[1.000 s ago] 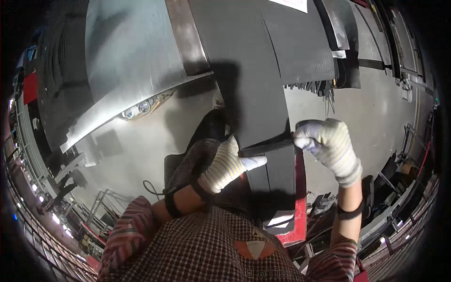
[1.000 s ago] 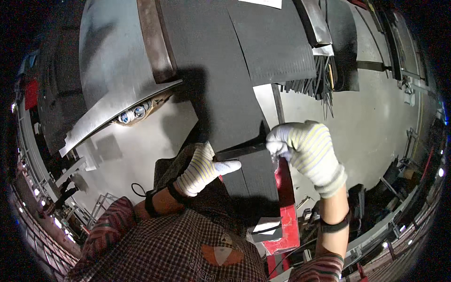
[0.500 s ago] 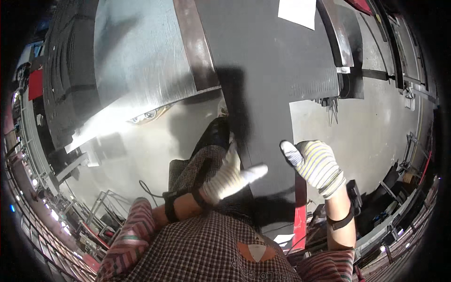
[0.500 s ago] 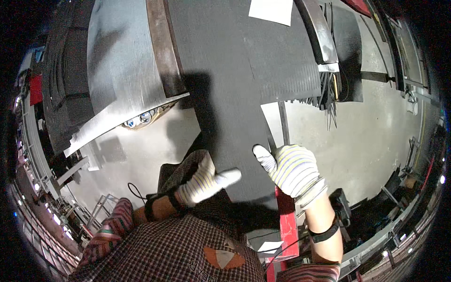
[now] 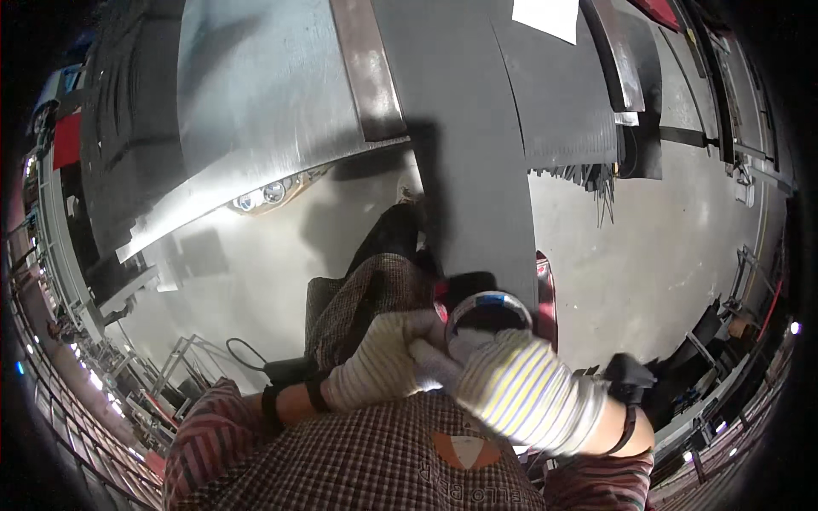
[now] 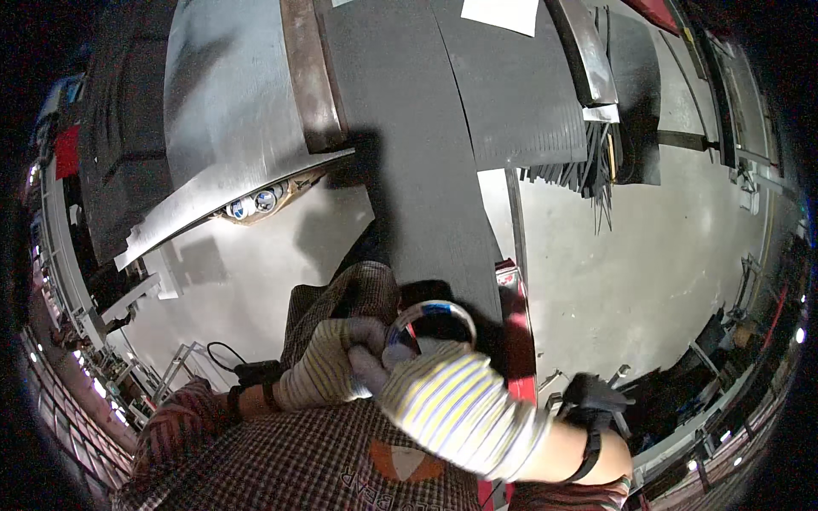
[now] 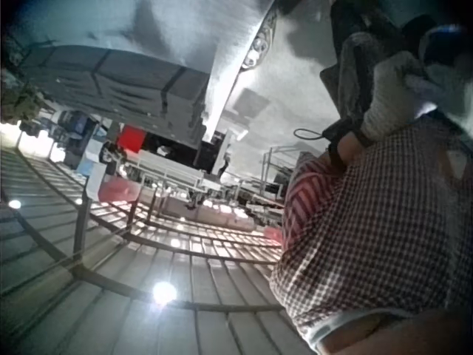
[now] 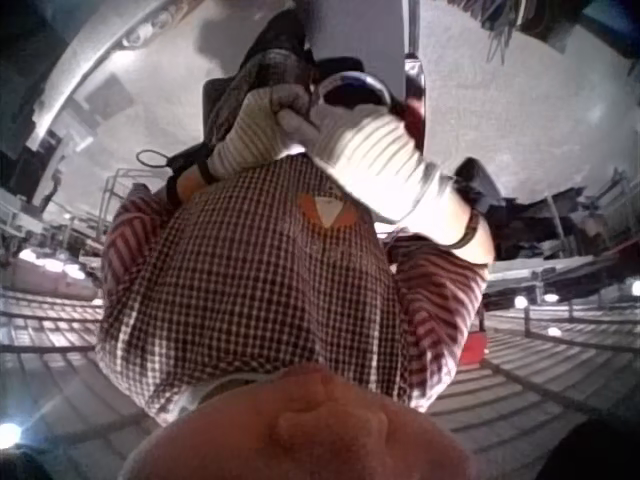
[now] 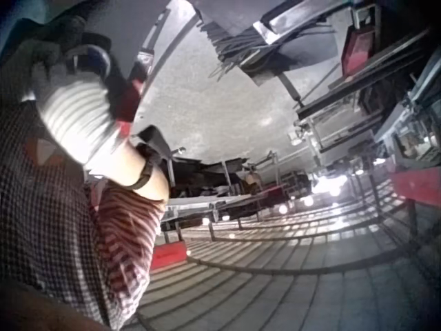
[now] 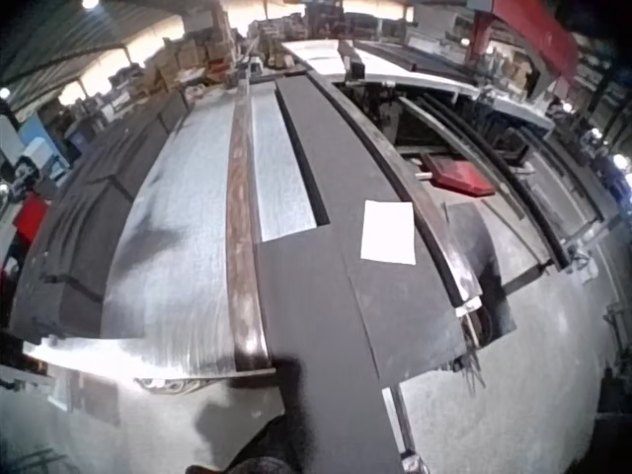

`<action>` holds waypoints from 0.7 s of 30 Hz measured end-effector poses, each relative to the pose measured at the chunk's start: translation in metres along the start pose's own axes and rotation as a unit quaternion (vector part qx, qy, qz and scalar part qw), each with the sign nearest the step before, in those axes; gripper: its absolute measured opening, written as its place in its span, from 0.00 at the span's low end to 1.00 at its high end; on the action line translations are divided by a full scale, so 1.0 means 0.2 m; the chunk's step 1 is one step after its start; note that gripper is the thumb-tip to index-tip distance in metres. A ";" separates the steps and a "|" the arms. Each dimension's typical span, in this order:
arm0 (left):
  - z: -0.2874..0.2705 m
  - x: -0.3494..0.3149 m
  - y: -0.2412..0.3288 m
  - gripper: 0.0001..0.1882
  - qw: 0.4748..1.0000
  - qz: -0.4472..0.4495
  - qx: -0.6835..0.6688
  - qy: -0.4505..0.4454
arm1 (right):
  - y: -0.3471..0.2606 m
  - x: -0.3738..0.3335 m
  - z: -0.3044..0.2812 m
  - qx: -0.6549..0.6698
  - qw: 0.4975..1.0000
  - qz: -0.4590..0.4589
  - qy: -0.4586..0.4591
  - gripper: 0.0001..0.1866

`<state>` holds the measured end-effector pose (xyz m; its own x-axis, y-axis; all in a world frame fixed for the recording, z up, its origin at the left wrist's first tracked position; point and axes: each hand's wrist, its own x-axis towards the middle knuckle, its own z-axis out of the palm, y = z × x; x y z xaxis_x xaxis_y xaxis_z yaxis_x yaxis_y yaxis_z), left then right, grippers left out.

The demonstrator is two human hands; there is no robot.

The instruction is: Apply adhesive tape or labels and stack black foam panels on a workbench.

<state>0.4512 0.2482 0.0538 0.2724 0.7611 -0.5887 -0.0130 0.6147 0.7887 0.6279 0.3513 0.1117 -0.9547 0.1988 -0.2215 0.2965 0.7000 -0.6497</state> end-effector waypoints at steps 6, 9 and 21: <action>-0.29 0.05 -0.32 0.09 0.985 -0.029 -0.133 0.102 | 0.55 -0.22 -0.15 0.169 0.953 0.212 0.134 0.09; -0.26 0.51 -0.60 0.10 0.941 0.261 0.214 0.024 | 1.00 -0.31 0.33 0.313 0.897 0.286 0.127 0.09; -0.33 1.07 -1.50 0.20 0.854 -0.014 -0.500 -0.145 | 0.06 0.27 0.49 -0.021 0.849 0.413 0.329 0.66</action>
<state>0.4495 0.2400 -0.3209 0.5117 0.7484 -0.4220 -0.7776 0.6123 0.1431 0.5828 0.3038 0.0209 -0.2339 0.9641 -0.1255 0.8833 0.1568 -0.4419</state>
